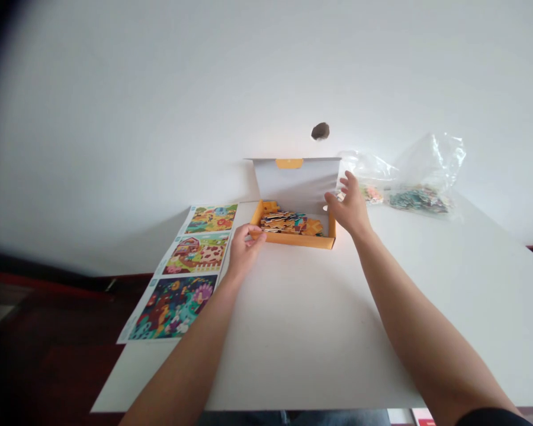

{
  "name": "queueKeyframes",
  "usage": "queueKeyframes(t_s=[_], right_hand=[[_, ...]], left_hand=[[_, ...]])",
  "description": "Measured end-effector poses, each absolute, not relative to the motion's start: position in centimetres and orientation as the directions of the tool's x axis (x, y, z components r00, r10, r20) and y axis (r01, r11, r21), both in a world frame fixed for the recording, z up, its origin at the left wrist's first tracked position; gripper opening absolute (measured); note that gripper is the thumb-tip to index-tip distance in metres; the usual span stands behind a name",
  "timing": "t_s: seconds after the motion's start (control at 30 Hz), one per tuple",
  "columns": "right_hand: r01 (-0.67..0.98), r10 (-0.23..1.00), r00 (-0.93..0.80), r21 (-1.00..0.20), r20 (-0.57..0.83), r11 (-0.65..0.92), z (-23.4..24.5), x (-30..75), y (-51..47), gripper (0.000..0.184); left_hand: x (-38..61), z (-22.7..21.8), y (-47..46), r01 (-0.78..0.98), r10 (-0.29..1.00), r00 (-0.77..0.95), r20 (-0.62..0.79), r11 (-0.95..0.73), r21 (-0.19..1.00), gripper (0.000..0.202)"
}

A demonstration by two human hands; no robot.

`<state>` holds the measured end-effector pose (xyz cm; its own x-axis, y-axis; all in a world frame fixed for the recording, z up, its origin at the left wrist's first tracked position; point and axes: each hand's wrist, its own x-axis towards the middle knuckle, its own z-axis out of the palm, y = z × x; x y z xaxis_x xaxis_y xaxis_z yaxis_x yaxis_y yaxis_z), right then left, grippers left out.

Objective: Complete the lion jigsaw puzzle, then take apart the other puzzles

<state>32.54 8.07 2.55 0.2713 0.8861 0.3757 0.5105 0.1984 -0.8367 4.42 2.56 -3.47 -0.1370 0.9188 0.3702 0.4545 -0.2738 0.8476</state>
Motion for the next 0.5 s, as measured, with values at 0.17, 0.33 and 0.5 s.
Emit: queueKeyframes(t_s=[0.17, 0.33, 0.5], right_hand=[[0.435, 0.892, 0.198, -0.852, 0.406, 0.29, 3.2, 32.8, 7.8, 0.045], [0.423, 0.917, 0.245, -0.885, 0.316, 0.192, 4.4, 33.3, 7.0, 0.022], [0.534, 0.968, 0.135, -0.838, 0.21, 0.107, 5.8, 32.9, 6.4, 0.024]], left_hand=[[4.5, -3.6, 2.6, 0.438, 0.916, -0.166, 0.366, -0.264, 0.859, 0.02], [4.3, -4.1, 3.3, 0.046, 0.924, -0.313, 0.221, -0.218, 0.975, 0.044], [4.2, -3.9, 3.6, -0.08, 0.919, -0.364, 0.151, -0.193, 0.978, 0.024]])
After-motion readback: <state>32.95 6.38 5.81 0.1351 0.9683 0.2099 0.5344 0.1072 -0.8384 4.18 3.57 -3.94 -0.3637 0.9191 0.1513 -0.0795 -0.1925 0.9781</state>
